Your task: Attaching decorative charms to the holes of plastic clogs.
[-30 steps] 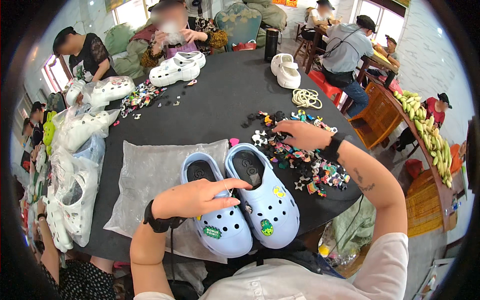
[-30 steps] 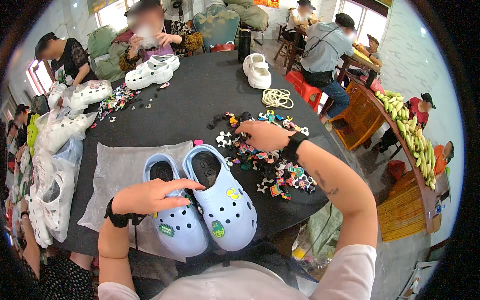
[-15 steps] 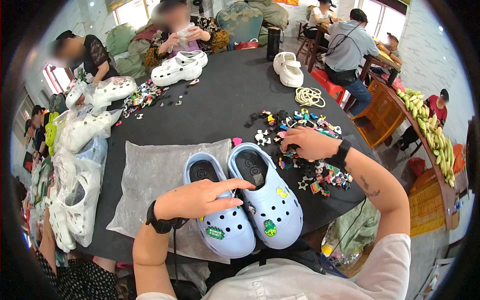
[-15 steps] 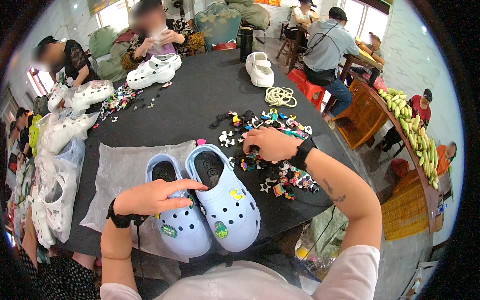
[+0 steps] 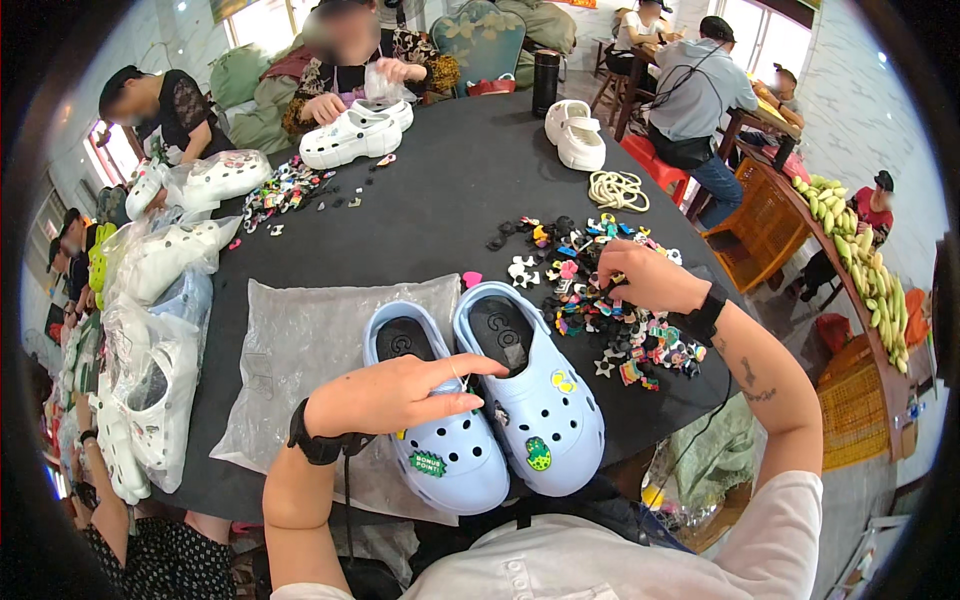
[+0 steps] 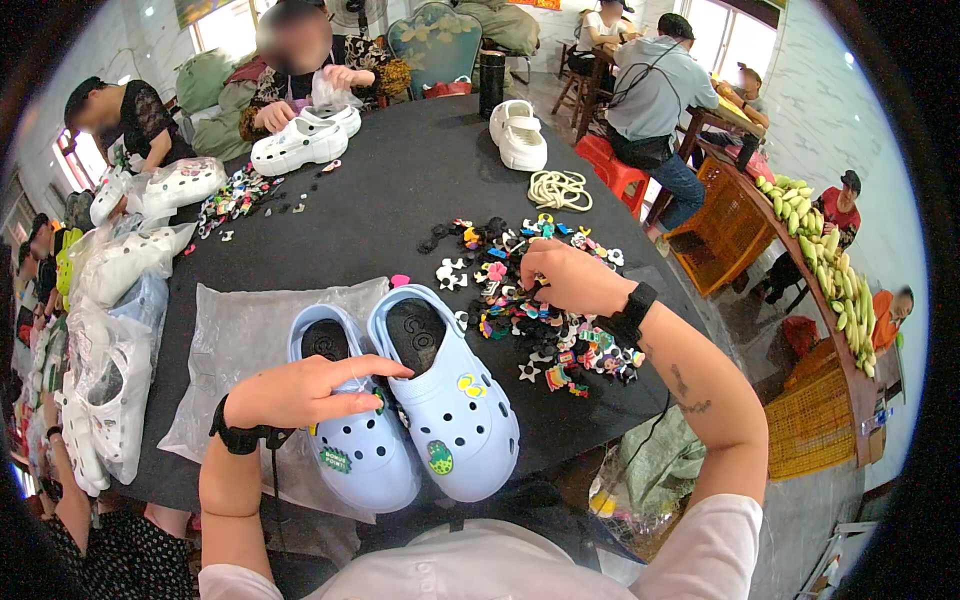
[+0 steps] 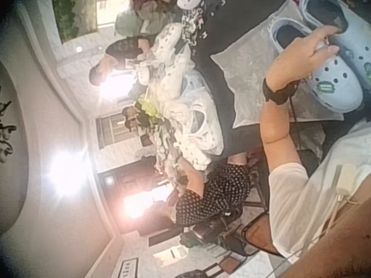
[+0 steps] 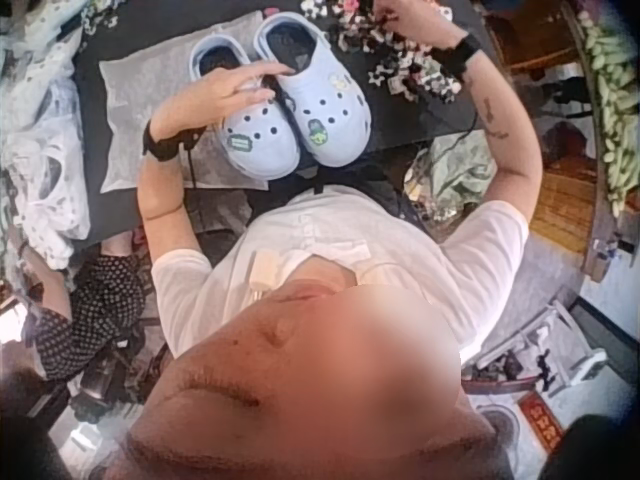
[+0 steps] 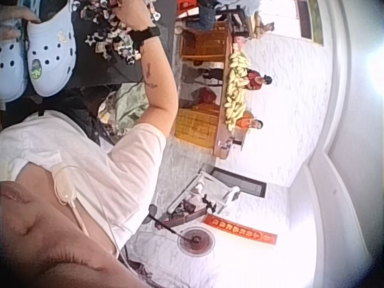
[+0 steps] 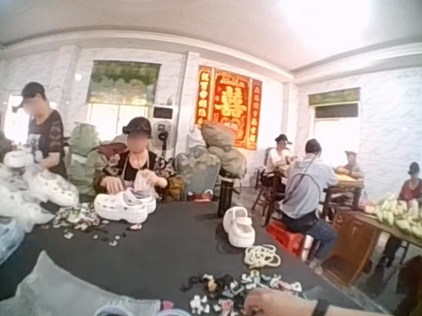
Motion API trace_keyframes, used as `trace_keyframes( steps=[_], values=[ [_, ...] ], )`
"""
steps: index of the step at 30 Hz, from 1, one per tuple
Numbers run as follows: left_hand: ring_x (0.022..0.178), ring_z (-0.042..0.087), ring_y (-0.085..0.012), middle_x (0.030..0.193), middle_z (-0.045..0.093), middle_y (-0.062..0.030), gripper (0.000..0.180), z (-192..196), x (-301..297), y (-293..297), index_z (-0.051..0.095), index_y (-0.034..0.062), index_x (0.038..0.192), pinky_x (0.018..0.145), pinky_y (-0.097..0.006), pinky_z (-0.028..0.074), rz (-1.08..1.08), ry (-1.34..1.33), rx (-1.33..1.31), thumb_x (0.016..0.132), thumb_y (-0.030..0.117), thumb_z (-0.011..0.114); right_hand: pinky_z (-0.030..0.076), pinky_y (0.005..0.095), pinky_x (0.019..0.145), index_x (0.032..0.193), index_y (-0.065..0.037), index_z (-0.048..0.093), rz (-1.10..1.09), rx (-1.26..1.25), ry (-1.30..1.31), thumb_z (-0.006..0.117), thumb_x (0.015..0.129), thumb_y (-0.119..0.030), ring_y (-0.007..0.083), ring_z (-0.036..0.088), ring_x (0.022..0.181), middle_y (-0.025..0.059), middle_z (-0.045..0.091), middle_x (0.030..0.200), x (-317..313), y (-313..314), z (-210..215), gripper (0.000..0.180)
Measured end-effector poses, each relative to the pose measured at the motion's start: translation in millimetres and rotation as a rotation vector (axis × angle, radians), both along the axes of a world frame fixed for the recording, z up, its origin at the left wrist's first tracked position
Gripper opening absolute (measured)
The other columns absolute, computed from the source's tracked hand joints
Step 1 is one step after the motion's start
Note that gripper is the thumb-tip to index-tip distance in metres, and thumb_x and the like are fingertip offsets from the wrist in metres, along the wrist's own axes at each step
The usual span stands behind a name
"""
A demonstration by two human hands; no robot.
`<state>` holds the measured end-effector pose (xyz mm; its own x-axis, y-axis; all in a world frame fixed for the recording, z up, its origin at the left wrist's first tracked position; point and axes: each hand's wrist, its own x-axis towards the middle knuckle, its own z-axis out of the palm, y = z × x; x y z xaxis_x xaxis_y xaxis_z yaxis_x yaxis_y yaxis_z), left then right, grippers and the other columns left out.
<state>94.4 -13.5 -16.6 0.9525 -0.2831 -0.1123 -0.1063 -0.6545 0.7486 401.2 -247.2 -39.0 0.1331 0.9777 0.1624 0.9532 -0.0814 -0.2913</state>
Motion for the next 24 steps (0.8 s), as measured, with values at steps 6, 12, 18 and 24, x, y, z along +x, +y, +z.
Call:
trace_keyframes(
  steps=[6, 12, 18, 24],
  values=[
    [0.088, 0.066, -0.034, 0.108, 0.064, -0.0178, 0.045, 11.4, -2.1, -2.4, 0.046, 0.0135, 0.141, 0.079, -0.04, 0.05, 0.035, 0.098, -0.019, 0.1, 0.031, 0.052, 0.052, 0.0327, 0.075, 0.1, -0.001, 0.061, -0.242, -0.091, 0.227, 0.069, 0.083, 0.0, 0.0215, 0.066, 0.083, 0.0104, 0.067, 0.087, -22.9, 11.0, 16.9, 0.019],
    [0.1, 0.066, -0.0331, 0.127, 0.062, -0.0146, 0.047, 14.0, 0.3, -3.6, 0.046, 0.0128, 0.142, 0.087, -0.039, 0.05, 0.042, 0.166, -0.004, 0.098, 0.028, 0.053, 0.052, 0.0242, 0.072, 0.105, 0.002, 0.062, -0.19, 0.072, 0.772, 0.06, 0.092, 0.001, 0.0099, 0.065, 0.082, 0.005, 0.068, 0.09, -15.7, 1.6, 7.9, 0.014],
    [0.102, 0.066, -0.0336, 0.128, 0.062, -0.0143, 0.047, 14.1, -2.6, -2.5, 0.046, 0.0128, 0.142, 0.088, -0.039, 0.05, 0.056, 0.173, 0.003, 0.098, 0.027, 0.053, 0.053, 0.0224, 0.07, 0.108, 0.001, 0.065, -0.264, 0.08, 0.944, 0.06, 0.094, 0.001, 0.0093, 0.067, 0.083, 0.005, 0.069, 0.097, -32.9, -5.9, 19.5, 0.016],
    [0.089, 0.066, -0.0335, 0.107, 0.064, -0.0168, 0.045, 6.4, -0.3, -1.6, 0.046, 0.0135, 0.141, 0.079, -0.04, 0.05, 0.037, 0.108, -0.02, 0.099, 0.03, 0.053, 0.056, 0.0246, 0.076, 0.105, 0.001, 0.066, -0.292, 0.208, 1.151, 0.064, 0.091, 0.003, 0.0145, 0.069, 0.089, 0.0096, 0.07, 0.105, -63.6, -30.2, 23.8, 0.014]
  ],
)
